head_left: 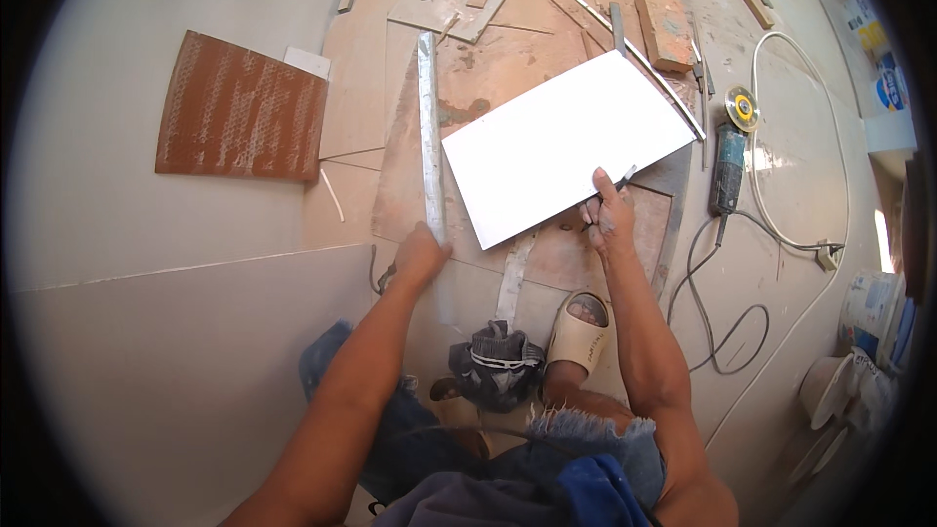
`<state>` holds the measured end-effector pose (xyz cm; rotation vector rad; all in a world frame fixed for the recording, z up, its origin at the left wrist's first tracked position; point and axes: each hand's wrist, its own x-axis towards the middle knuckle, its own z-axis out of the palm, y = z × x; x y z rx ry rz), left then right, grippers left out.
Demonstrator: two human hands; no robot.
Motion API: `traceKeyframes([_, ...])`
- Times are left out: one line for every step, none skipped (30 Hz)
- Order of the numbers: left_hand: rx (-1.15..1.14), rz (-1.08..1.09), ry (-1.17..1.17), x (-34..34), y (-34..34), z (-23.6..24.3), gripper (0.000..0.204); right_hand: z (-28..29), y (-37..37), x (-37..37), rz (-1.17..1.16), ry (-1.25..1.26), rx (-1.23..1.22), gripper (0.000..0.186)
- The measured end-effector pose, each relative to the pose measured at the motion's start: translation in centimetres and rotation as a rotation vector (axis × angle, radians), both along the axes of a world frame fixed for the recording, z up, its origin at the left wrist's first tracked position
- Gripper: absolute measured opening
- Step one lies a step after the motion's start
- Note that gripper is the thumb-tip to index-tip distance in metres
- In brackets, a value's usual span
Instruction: The person measures and marks a white tile with a tape measure and marker, then uses a handheld power tool to cut along the marked lines. After cutting, the person carries the tile to a tiled wall area and fits it into place.
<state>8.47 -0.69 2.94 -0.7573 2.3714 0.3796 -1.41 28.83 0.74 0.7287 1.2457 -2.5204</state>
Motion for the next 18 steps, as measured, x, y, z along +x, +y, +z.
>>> traceKeyframes([-0.017,0.034,-0.011,0.1,0.0,0.0,0.054,0.2,0.0,0.0,0.006,-0.019,0.011,0.024])
traceKeyframes([-0.021,0.035,-0.008,0.1,-0.4,0.1,0.053,0.3,0.0,0.1,0.015,-0.038,0.023,0.025])
traceKeyframes([-0.033,0.039,-0.007,-0.1,-1.1,0.7,0.053,0.3,0.0,0.2,0.034,-0.039,0.022,0.025])
traceKeyframes([-0.046,0.044,-0.005,-0.1,-1.7,1.3,0.052,0.1,0.4,0.4,0.055,-0.04,0.022,0.026])
traceKeyframes([-0.042,0.056,0.021,-0.1,-2.3,1.8,0.054,-0.1,0.6,0.7,0.077,-0.041,0.021,0.027])
traceKeyframes([-0.043,0.062,0.05,-0.2,-3.1,2.4,0.055,-0.2,0.3,0.9,0.101,-0.07,0.024,0.027])
traceKeyframes([-0.044,0.068,0.08,-0.3,-3.8,3.0,0.057,-0.4,-0.1,1.3,0.126,-0.099,0.028,0.027])
traceKeyframes([-0.011,0.088,0.122,-0.4,-4.5,3.8,0.058,-0.5,-0.6,1.7,0.15,-0.128,0.031,0.027])
traceKeyframes([0.024,0.102,0.164,-0.6,-5.0,4.6,0.059,-1.1,-1.4,2.2,0.138,-0.177,0.001,0.03])
traceKeyframes([0.068,0.115,0.204,-0.7,-5.1,5.1,0.06,-1.8,-2.0,2.8,0.167,-0.203,-0.012,0.032])
traceKeyframes([0.164,0.147,0.237,-1.0,-5.1,5.6,0.058,-2.4,-2.8,3.4,0.193,-0.228,-0.027,0.033])
traceKeyframes([0.257,0.182,0.267,-1.1,-5.2,6.0,0.057,-3.0,-3.8,4.0,0.224,-0.257,-0.044,0.034])
traceKeyframes([0.353,0.216,0.297,-1.3,-5.0,6.4,0.055,-3.1,-4.7,4.4,0.242,-0.31,-0.096,0.039])
traceKeyframes([0.521,0.238,0.292,-1.6,-4.9,6.7,0.053,-3.2,-5.7,4.9,0.247,-0.362,-0.098,0.039])
traceKeyframes([0.687,0.261,0.284,-2.0,-4.6,7.0,0.051,-3.5,-6.6,5.3,0.252,-0.416,-0.102,0.04])
traceKeyframes([0.87,0.275,0.265,-2.6,-3.8,7.0,0.049,-4.1,-6.7,5.8,0.241,-0.471,-0.094,0.041])
traceKeyframes([0.918,0.266,0.266,-3.1,-2.9,7.3,0.048,-5.7,-6.8,6.4,0.277,-0.442,-0.058,0.037])
traceKeyframes([0.965,0.263,0.257,-3.3,-2.2,7.5,0.047,-5.8,-6.8,6.7,0.336,-0.439,-0.067,0.036])
